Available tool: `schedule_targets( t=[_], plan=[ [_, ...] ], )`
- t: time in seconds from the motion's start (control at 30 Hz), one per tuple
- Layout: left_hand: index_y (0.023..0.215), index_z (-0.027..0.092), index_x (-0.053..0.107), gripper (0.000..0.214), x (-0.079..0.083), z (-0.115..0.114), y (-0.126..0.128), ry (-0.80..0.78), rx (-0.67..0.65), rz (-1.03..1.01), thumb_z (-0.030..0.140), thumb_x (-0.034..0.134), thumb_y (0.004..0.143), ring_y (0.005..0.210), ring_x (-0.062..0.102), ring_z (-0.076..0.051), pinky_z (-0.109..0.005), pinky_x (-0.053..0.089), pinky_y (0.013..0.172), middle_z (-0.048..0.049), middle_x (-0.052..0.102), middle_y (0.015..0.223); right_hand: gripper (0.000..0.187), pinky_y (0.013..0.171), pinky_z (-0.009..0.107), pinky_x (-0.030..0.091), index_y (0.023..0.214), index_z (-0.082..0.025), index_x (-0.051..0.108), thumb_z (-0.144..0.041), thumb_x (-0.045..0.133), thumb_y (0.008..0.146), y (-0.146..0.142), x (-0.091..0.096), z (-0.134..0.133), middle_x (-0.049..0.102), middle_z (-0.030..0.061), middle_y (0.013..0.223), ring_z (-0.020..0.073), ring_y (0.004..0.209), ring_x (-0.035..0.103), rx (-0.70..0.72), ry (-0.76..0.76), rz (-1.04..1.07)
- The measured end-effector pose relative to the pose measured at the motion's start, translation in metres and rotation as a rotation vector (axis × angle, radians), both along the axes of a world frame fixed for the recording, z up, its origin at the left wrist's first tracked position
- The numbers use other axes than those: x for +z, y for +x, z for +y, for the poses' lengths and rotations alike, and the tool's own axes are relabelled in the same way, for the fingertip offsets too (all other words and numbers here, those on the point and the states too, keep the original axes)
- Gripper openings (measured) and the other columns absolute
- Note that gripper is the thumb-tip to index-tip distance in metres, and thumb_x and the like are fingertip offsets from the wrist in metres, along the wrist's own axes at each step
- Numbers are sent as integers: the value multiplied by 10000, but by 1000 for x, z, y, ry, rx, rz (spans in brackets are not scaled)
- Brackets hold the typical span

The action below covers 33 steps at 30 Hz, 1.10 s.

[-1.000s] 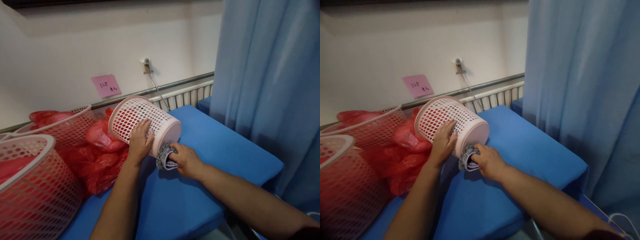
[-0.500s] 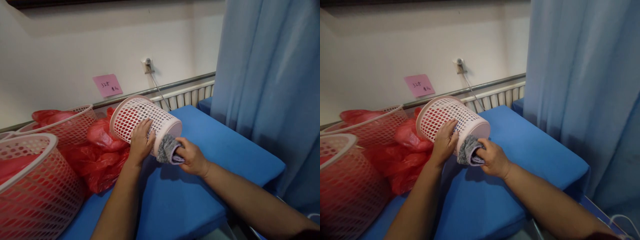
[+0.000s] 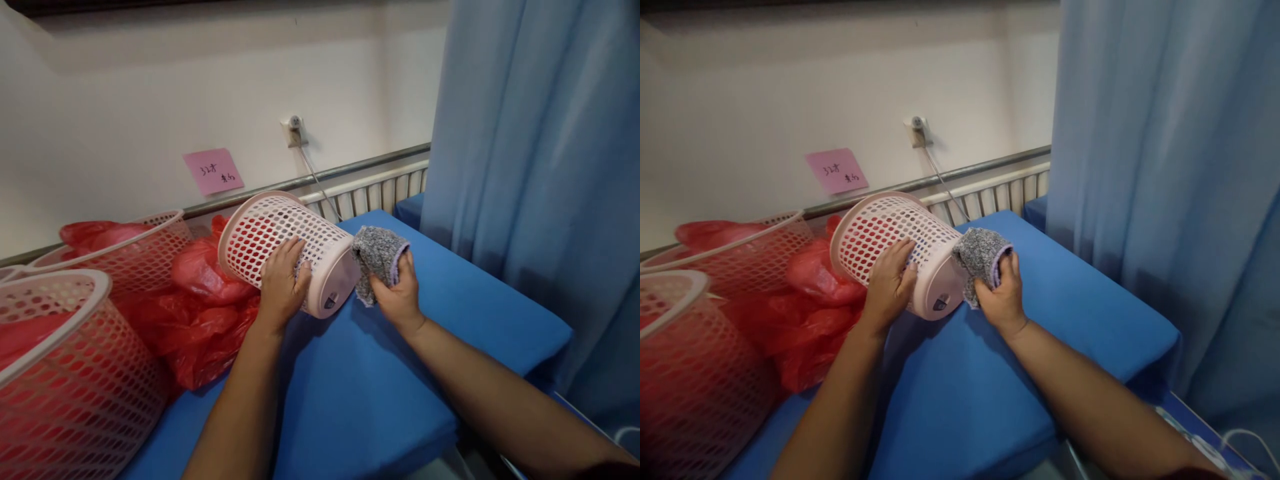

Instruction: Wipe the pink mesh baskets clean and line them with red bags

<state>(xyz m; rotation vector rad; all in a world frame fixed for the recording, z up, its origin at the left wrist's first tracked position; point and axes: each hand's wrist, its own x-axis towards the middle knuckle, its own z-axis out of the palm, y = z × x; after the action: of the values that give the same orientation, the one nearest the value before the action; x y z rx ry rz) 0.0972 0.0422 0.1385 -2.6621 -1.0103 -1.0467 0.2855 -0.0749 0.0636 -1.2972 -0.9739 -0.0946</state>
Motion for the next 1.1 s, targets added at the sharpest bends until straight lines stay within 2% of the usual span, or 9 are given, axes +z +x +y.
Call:
schedule_targets(
  t=[0.1,0.23,0.4,0.5,0.6,0.67,0.8,1.0,1.1],
  plan=[
    [1388,194,587,500,-1,0,1,3,5,-4,401,391,978,1412,488,-295,-535,355,1199,-109,574,1495,521,1094,400,479,1320,-202,563,-169,634,805,-12,0,3,514,132,1312,265,1234,573,127,-71,-109],
    [1398,215,579,495,-2,1,0,-3,16,-5,400,395,977,1425,477,-291,-537,344,1208,-98,563,1509,453,1016,360,517,1214,-215,643,-131,639,769,-19,2,-13,516,121,1353,255,1188,596,397,-202,-448],
    [1401,202,573,498,-1,1,-2,0,5,-1,392,390,978,1425,476,-291,-528,345,1210,-104,563,1505,339,842,319,554,1081,-258,699,-137,639,770,-11,6,-31,633,55,1158,206,955,654,671,-461,-748],
    [1403,185,574,508,0,1,-2,-6,1,2,400,389,981,1424,475,-300,-532,342,1211,-118,558,1510,360,938,341,543,1137,-270,669,-180,659,789,-7,4,-29,605,68,1248,229,1086,635,571,-260,-600],
    [1405,180,572,510,-1,1,-2,-6,-2,5,399,385,985,1429,470,-301,-540,335,1213,-124,557,1511,501,1070,426,494,1301,-235,566,-220,656,808,-7,2,-16,526,133,1338,290,1232,578,199,-51,-286],
    [1403,175,574,509,-1,1,-1,1,-4,5,396,385,985,1427,472,-301,-534,337,1212,-125,561,1506,579,1101,459,473,1370,-204,497,-194,636,809,-7,2,-5,504,156,1334,310,1256,561,72,-44,-181],
    [1398,173,579,508,-1,1,-1,2,0,3,396,386,984,1420,480,-296,-530,345,1207,-122,565,1503,580,1064,431,505,1338,-219,519,-135,641,778,-10,1,3,483,143,1360,291,1232,575,214,-112,-327],
    [1401,165,575,506,-2,3,-3,10,-18,-3,384,392,983,1422,478,-300,-526,345,1208,-131,557,1509,363,925,354,551,1115,-224,661,-133,667,764,-15,0,-17,590,99,1284,236,1069,633,608,-194,-858],
    [1394,161,583,504,-3,4,-4,12,-25,-14,384,394,982,1419,483,-304,-526,350,1208,-133,556,1510,318,934,364,541,1085,-234,674,-131,645,786,-14,-2,-18,617,83,1271,231,1063,627,590,-180,-930]
  ],
)
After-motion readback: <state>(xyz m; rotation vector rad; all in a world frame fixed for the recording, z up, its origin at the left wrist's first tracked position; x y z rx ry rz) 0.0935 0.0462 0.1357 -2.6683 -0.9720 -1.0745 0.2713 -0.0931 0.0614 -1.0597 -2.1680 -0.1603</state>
